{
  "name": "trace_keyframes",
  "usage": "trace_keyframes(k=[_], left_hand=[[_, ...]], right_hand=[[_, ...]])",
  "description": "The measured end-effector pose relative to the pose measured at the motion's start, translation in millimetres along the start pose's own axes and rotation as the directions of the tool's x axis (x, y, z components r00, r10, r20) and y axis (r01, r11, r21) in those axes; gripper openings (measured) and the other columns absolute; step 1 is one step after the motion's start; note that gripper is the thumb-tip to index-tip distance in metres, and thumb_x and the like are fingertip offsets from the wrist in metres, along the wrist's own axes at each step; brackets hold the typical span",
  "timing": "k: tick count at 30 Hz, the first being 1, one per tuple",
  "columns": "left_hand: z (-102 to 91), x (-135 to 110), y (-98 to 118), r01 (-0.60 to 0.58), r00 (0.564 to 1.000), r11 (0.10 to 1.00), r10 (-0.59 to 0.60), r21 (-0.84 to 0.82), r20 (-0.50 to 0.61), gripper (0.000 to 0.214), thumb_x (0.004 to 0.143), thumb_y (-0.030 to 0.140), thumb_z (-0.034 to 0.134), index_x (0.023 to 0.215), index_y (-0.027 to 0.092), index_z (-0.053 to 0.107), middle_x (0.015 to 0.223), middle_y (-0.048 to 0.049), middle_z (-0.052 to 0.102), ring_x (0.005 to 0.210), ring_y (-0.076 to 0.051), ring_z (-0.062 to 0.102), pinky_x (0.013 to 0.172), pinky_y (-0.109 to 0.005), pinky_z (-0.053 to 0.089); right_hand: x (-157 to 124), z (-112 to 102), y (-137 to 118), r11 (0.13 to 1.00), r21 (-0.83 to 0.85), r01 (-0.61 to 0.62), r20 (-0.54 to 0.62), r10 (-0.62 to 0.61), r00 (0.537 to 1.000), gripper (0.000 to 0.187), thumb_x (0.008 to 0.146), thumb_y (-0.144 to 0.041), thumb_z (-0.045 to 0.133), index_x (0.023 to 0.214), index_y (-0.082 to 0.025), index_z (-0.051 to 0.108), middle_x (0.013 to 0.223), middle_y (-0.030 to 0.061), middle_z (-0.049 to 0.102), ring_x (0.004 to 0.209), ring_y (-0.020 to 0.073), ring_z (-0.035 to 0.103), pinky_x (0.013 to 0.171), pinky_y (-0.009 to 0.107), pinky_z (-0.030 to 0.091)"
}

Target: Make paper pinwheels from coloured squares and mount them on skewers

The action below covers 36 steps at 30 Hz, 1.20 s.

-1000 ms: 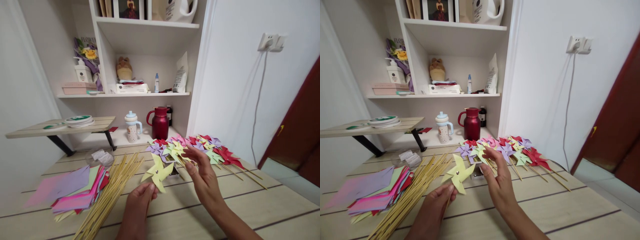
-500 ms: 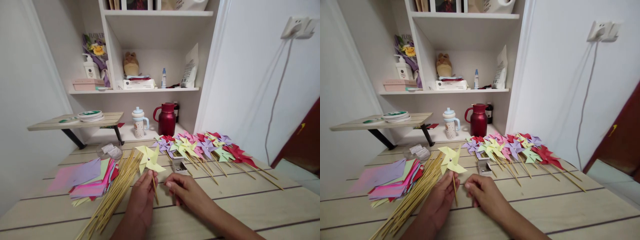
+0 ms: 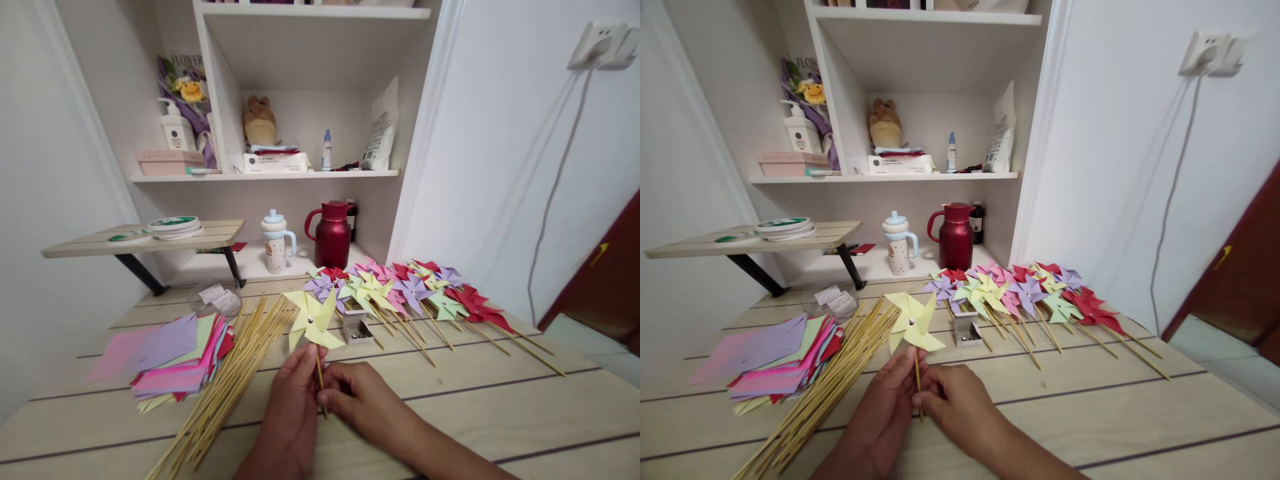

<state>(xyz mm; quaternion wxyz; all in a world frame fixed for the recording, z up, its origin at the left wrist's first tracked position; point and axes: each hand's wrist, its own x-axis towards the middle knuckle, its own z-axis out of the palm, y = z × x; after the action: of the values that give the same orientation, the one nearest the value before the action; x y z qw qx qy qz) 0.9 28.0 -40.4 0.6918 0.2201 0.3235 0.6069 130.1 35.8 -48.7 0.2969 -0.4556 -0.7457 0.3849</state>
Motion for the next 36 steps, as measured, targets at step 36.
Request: trace_keyframes(k=[36], left_hand=[[-10.7,7,13,-0.206,0.877,0.77,0.419,0.604,-0.236,0.055,0.063,0.048,0.078,0.101,0.015,0.058,0.059,0.0052,0.058,0.047,-0.012,0.05,0.049,-0.026,0.042]], right_hand=[[-1,-14,0,0.911,0.382,-0.158,0.129,0.117,0.985,0.019,0.076,-0.031,0.06,0.065,-0.019,0.052,0.056,-0.0043,0.057,0.046,0.0081,0.047,0.049,0.021,0.036]])
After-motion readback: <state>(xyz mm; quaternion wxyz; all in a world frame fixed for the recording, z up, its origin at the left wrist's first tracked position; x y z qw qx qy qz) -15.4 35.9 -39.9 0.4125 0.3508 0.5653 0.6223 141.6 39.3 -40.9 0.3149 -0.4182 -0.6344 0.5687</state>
